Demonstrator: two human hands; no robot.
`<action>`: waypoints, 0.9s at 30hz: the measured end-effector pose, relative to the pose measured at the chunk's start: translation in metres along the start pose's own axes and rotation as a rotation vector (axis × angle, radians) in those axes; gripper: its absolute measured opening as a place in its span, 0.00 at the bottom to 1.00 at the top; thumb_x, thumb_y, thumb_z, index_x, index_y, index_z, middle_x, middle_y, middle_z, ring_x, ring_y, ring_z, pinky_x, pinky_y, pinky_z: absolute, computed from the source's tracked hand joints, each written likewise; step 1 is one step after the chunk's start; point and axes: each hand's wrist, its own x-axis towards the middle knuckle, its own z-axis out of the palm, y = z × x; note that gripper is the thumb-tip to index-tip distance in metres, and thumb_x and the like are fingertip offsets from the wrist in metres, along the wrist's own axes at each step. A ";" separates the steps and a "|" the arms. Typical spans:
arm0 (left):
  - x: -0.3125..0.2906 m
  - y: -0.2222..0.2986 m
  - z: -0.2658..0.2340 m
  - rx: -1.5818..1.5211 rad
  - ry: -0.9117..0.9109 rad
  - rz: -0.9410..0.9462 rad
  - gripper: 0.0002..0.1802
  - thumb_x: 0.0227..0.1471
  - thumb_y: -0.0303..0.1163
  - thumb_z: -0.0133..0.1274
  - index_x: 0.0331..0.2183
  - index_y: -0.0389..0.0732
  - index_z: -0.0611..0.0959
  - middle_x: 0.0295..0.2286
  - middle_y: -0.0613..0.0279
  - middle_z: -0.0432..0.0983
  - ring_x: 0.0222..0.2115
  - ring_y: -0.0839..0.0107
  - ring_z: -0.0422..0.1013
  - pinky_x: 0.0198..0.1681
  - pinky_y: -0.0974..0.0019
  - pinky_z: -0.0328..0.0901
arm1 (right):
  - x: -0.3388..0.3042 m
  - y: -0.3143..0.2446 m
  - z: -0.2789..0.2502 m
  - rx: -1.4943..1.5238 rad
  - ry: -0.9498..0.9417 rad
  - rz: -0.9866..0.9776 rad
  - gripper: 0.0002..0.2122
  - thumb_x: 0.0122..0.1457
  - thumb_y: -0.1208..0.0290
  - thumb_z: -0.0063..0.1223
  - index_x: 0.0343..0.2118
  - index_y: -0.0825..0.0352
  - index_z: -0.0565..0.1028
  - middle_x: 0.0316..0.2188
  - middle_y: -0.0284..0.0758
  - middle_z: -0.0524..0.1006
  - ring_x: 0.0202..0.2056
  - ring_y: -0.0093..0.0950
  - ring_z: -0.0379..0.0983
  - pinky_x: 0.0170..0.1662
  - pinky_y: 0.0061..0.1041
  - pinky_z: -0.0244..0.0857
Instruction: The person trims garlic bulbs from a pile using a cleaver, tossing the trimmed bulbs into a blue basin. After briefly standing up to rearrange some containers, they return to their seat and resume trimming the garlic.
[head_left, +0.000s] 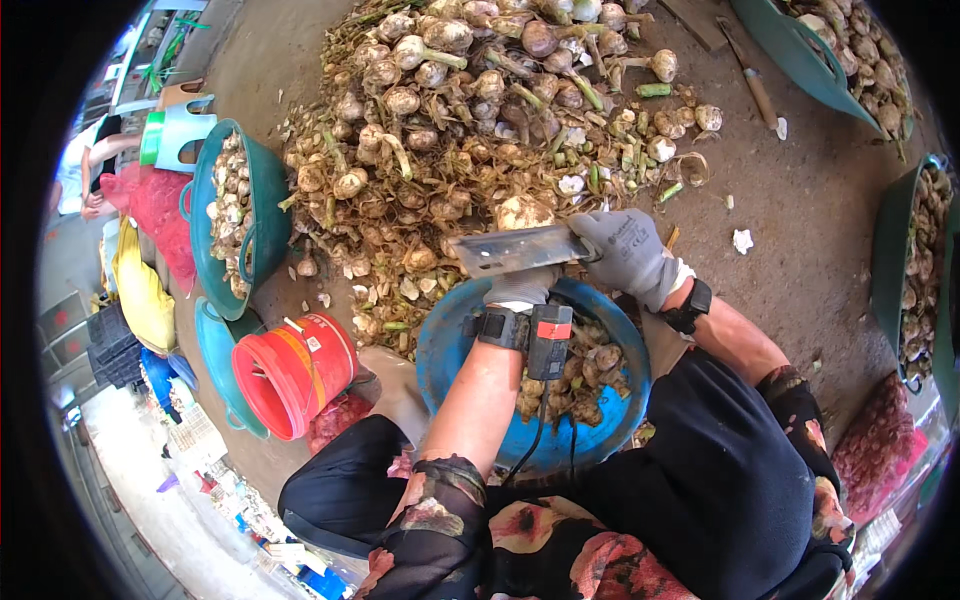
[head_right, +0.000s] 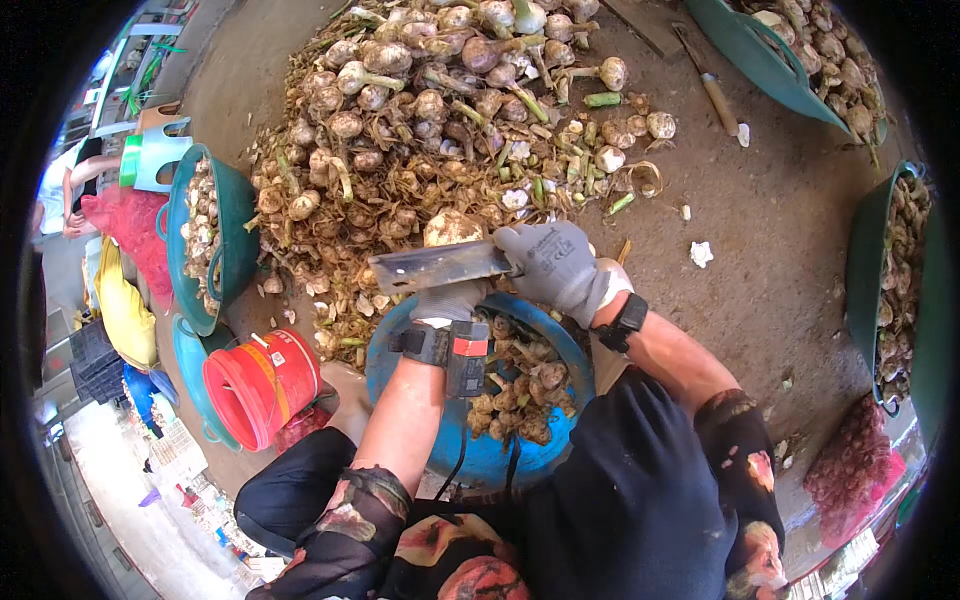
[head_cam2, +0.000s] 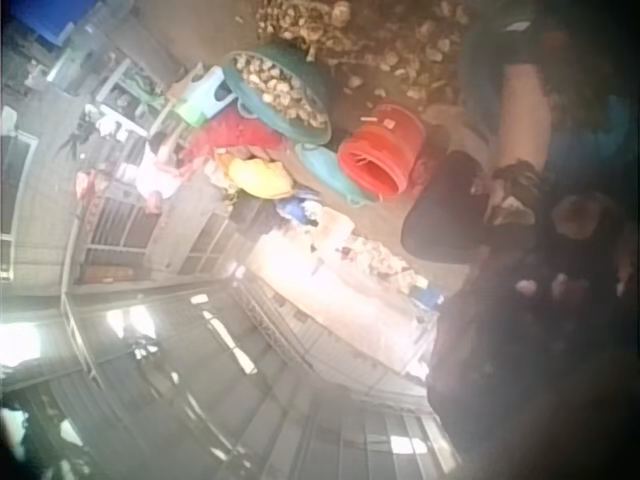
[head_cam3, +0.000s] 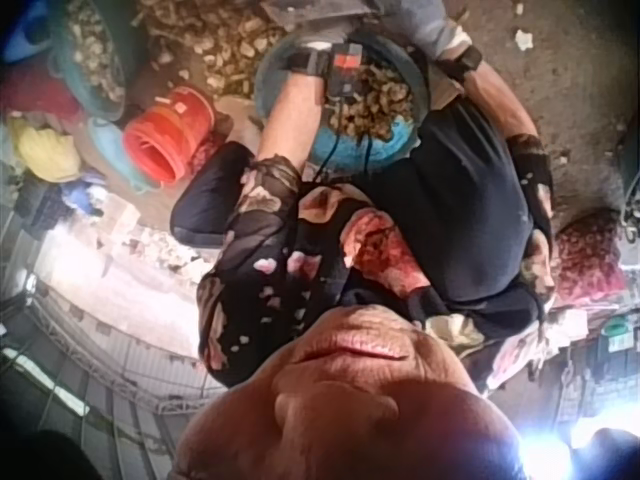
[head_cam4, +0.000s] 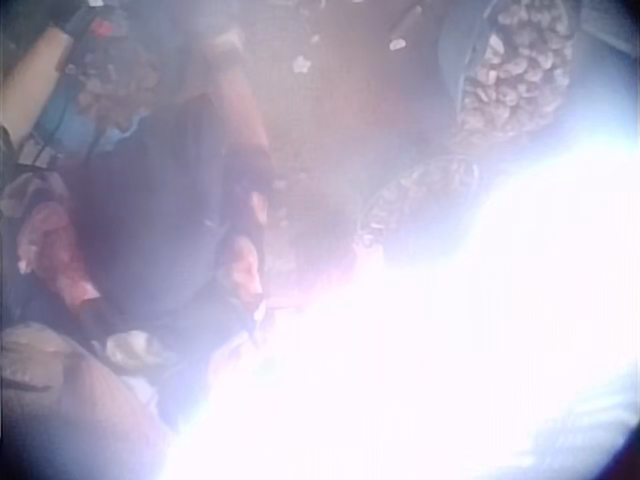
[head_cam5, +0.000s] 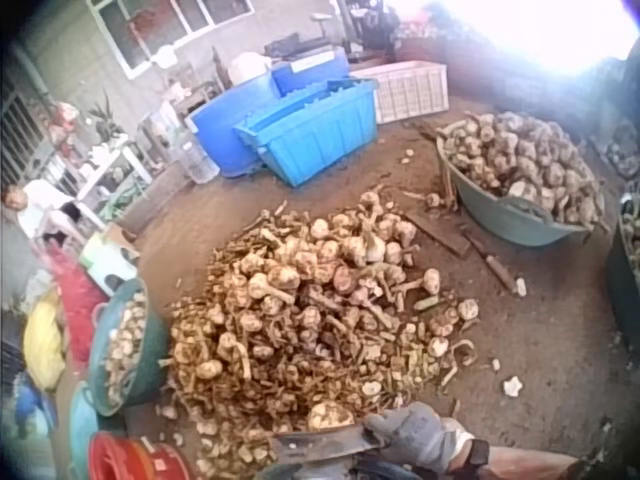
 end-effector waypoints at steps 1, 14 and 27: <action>0.000 -0.004 -0.001 0.083 0.083 0.074 0.24 0.50 0.49 0.36 0.44 0.45 0.66 0.41 0.56 0.65 0.41 0.63 0.63 0.42 0.58 0.60 | 0.003 -0.002 0.004 0.014 -0.010 0.017 0.07 0.42 0.70 0.48 0.27 0.60 0.68 0.20 0.36 0.72 0.26 0.36 0.71 0.27 0.31 0.63; -0.062 0.100 -0.018 -1.521 -0.262 -0.068 0.17 0.46 0.45 0.42 0.27 0.40 0.73 0.20 0.61 0.70 0.18 0.71 0.67 0.24 0.70 0.65 | -0.033 0.095 0.014 -0.125 -0.198 0.726 0.09 0.46 0.67 0.43 0.30 0.59 0.73 0.28 0.41 0.74 0.32 0.39 0.71 0.35 0.34 0.64; 0.064 0.195 -0.149 1.353 0.692 -0.170 0.30 0.37 0.37 0.57 0.44 0.41 0.69 0.43 0.53 0.67 0.44 0.62 0.65 0.47 0.65 0.59 | -0.034 0.094 0.022 0.179 -0.162 0.770 0.12 0.42 0.60 0.48 0.28 0.60 0.73 0.26 0.42 0.74 0.32 0.41 0.70 0.36 0.34 0.63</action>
